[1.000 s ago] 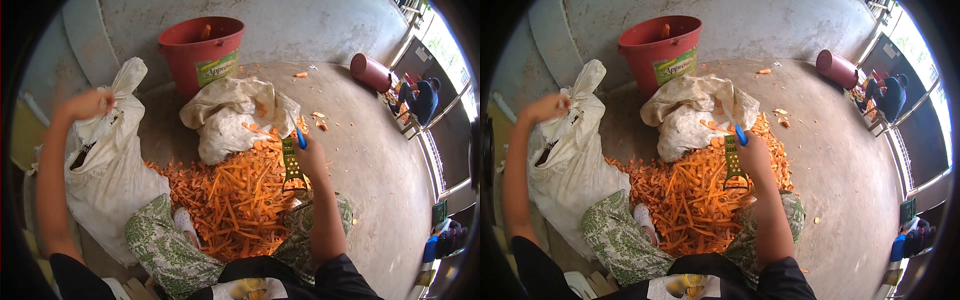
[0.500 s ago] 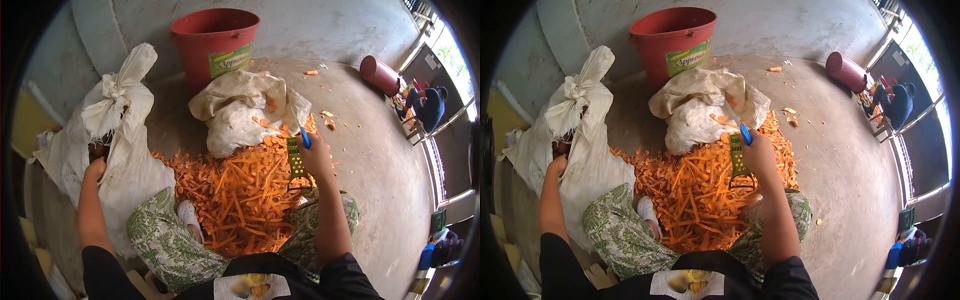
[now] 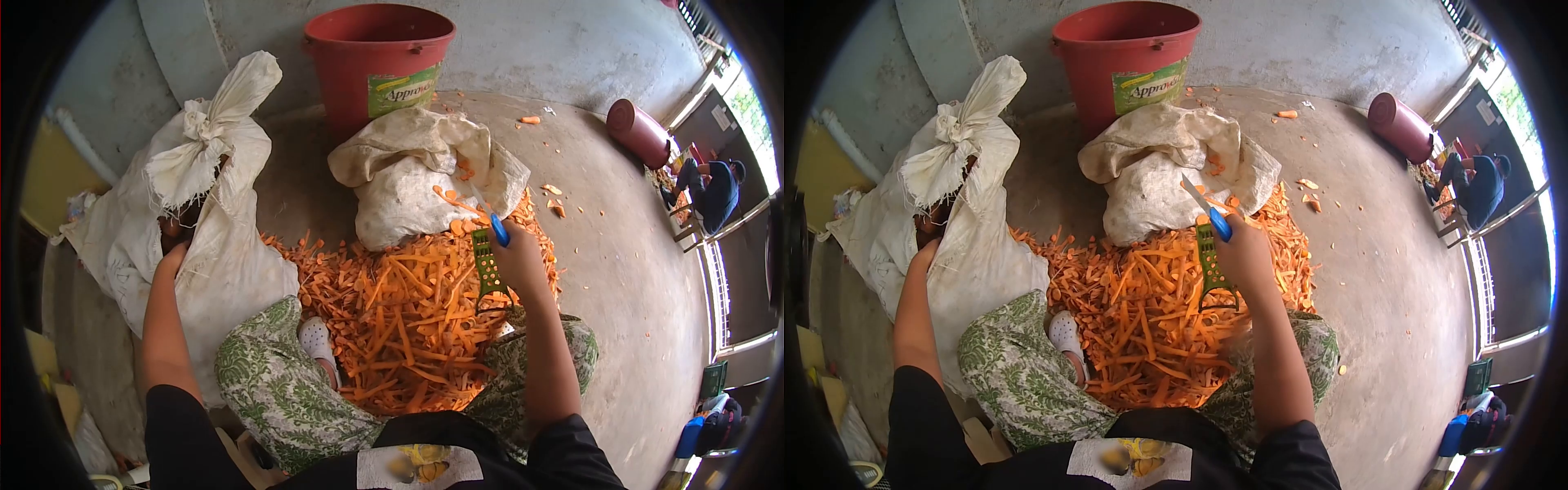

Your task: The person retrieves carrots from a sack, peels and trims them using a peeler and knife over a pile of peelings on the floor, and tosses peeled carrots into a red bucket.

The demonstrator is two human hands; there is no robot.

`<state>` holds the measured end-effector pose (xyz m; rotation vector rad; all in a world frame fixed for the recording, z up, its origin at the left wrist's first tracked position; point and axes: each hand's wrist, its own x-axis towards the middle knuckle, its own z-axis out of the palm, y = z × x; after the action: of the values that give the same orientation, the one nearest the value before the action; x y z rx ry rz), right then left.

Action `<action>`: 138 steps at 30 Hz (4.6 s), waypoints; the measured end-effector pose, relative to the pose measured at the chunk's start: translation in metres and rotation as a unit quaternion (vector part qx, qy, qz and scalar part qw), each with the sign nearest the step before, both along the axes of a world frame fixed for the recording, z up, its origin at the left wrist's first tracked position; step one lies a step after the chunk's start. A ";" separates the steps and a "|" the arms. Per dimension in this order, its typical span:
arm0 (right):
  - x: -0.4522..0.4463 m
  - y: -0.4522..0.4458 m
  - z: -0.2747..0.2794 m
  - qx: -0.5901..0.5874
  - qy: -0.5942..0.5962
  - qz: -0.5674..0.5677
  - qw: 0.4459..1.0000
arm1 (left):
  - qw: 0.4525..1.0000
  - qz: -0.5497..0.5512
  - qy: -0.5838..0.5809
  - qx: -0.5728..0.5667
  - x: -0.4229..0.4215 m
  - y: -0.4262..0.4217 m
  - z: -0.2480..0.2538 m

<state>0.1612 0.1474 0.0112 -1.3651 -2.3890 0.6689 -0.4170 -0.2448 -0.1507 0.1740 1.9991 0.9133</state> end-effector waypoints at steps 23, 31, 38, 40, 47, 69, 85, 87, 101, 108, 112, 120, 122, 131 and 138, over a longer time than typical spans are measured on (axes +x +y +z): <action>0.002 -0.003 -0.002 0.018 0.020 0.013 1.000 | 0.825 0.081 0.510 0.228 0.179 0.064 0.224; -0.005 -0.022 -0.005 -0.107 0.215 -0.005 0.971 | 0.747 0.161 -0.288 0.577 0.347 0.149 0.214; 0.008 -0.022 -0.005 -0.260 0.420 -0.080 0.866 | 0.754 0.014 -0.439 0.488 0.436 0.204 0.186; 0.011 -0.018 -0.006 -0.275 0.455 -0.079 0.843 | 0.758 -0.040 -0.435 0.485 0.443 0.210 0.181; 0.014 -0.013 0.003 -0.243 0.429 -0.091 0.865 | 0.707 -0.056 -0.539 0.455 0.447 0.224 0.157; -0.027 -0.069 -0.014 -0.128 0.391 -0.052 0.910 | 0.799 0.049 -0.508 0.318 0.463 0.240 0.119; -0.011 0.026 -0.042 0.165 0.285 -0.217 0.919 | 0.892 -0.089 -0.404 0.183 0.479 0.223 0.127; 0.008 0.057 -0.045 0.121 0.291 -0.313 0.896 | 0.878 -0.171 -0.386 0.224 0.472 0.217 0.144; -0.029 -0.060 -0.002 -0.133 0.381 -0.086 0.911 | 0.860 0.004 -0.408 0.305 0.453 0.232 0.129; -0.031 -0.077 -0.014 -0.067 0.375 -0.070 0.922 | 0.835 0.042 -0.456 0.305 0.461 0.234 0.119; -0.029 -0.077 -0.007 -0.055 0.314 -0.077 0.945 | 0.868 0.008 -0.407 0.284 0.464 0.234 0.115; -0.018 0.003 -0.032 0.132 0.312 -0.212 0.917 | 0.931 -0.137 -0.284 0.182 0.484 0.216 0.141; -0.008 0.025 -0.037 0.143 0.299 -0.252 0.909 | 0.932 -0.148 -0.280 0.174 0.484 0.212 0.154; -0.025 -0.025 -0.008 0.018 0.434 -0.122 0.892 | 0.856 -0.079 -0.437 0.266 0.446 0.220 0.125; -0.023 -0.013 -0.027 -0.046 0.440 -0.178 0.879 | 0.801 -0.024 -0.468 0.373 0.426 0.218 0.149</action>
<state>0.1385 0.1349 -0.0157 -1.1290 -1.3636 1.0186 0.0093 -0.0271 -0.0017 0.1575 0.6567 1.3696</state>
